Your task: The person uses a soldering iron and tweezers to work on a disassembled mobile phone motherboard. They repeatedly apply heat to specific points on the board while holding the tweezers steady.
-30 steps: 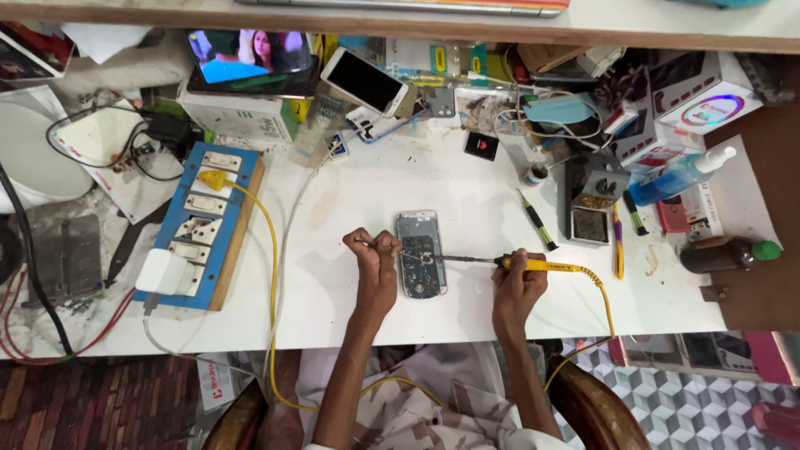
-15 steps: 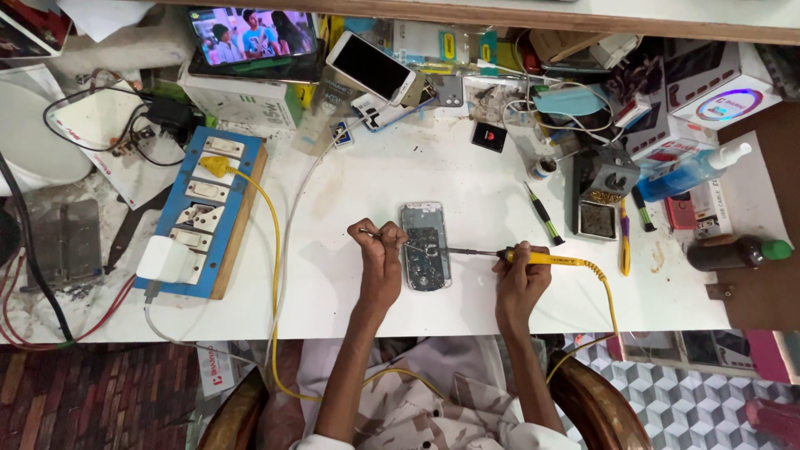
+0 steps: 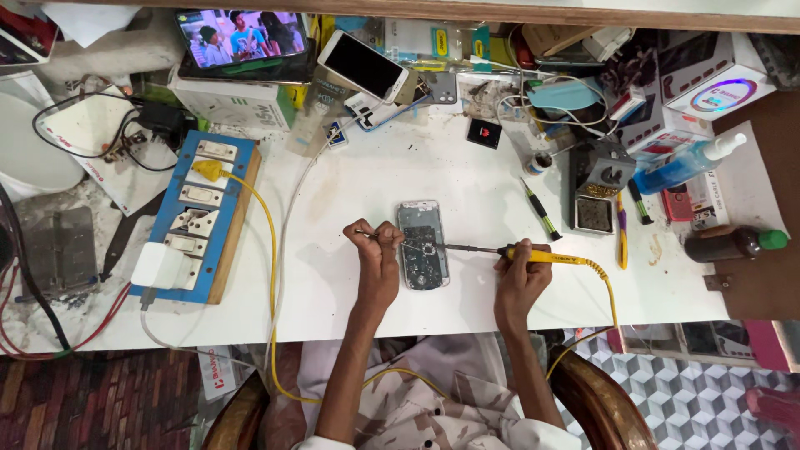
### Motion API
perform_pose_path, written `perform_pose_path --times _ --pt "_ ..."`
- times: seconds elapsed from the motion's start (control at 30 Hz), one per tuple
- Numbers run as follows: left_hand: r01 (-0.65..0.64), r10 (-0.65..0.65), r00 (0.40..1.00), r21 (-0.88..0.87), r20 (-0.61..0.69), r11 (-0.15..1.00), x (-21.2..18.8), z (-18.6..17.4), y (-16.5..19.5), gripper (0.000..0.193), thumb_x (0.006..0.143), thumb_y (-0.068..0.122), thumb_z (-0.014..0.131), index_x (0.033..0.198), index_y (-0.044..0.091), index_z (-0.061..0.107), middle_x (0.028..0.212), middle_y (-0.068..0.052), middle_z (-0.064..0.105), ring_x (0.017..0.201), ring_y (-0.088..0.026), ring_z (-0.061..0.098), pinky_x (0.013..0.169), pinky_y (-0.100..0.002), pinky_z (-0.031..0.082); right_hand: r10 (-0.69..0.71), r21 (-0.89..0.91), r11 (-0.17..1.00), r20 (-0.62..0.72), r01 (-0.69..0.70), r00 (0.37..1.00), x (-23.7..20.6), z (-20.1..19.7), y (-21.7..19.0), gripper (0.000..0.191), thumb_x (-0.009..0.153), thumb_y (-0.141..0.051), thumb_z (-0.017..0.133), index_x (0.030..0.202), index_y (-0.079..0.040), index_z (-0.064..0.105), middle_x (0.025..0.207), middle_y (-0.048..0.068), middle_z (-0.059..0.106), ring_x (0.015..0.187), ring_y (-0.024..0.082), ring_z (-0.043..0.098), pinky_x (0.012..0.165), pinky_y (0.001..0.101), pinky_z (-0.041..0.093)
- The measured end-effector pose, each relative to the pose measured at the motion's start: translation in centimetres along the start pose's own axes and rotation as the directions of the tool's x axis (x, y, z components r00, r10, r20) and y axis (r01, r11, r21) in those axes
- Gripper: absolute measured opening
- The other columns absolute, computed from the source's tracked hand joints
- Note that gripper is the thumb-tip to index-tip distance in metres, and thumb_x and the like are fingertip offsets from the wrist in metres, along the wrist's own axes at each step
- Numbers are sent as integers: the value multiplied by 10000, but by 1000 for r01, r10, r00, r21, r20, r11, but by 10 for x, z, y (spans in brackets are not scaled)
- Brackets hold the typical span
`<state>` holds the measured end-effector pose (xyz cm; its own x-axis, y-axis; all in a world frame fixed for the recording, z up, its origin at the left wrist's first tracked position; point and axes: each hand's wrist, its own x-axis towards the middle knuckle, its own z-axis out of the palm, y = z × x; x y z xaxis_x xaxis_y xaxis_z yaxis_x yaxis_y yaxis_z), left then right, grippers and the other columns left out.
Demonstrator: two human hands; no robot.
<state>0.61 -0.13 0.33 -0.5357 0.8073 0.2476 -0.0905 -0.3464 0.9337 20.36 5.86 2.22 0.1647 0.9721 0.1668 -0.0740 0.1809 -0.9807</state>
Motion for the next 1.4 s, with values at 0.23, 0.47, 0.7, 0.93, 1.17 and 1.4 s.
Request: perform_pose_path --times 0.23,0.47,0.7,0.93,1.17,1.4 --pt "-10 9 1000 24 14 1000 1 0 0 204 1149 182 336 1054 131 164 805 -59 390 797 -161 398 824 -323 414 -16 -6 1000 17 16 1000 2 -1 2 253 1111 -194 539 922 -27 512 715 36 554 557 84 501 510 235 400" --pt "-17 17 1000 -11 11 1000 1 2 -1 208 1151 154 340 1051 128 160 819 -56 383 800 -157 388 823 -311 405 60 79 995 -12 -59 998 6 -4 7 239 1102 -215 524 932 -48 500 703 26 560 545 85 523 485 227 396" --pt "-12 12 1000 1 23 1000 1 1 0 197 1153 138 322 1048 137 155 811 -48 367 789 -152 379 806 -309 422 24 83 996 -27 -22 999 4 -2 6 233 1120 -196 520 940 -51 490 723 30 533 563 78 495 509 230 402" --pt "6 -6 1000 23 11 1000 0 1 1 190 1143 121 327 1056 135 159 806 -53 382 790 -156 384 811 -316 415 12 38 999 -10 -11 1000 0 1 -2 234 1104 -176 542 922 -35 501 734 31 542 555 86 495 510 238 414" --pt "-13 13 1000 21 10 1000 3 1 1 196 1145 130 333 1052 130 161 806 -55 375 794 -159 392 818 -317 416 17 -1 1000 18 -17 1000 4 1 0 262 1105 -200 555 909 -30 520 670 28 547 530 76 500 473 228 368" --pt "-24 23 1000 31 15 999 1 0 2 187 1148 129 327 1056 128 165 814 -58 373 798 -162 397 815 -312 412 51 62 997 56 -55 997 3 -1 7 250 1099 -211 561 923 -36 532 685 35 569 536 78 520 473 224 363"
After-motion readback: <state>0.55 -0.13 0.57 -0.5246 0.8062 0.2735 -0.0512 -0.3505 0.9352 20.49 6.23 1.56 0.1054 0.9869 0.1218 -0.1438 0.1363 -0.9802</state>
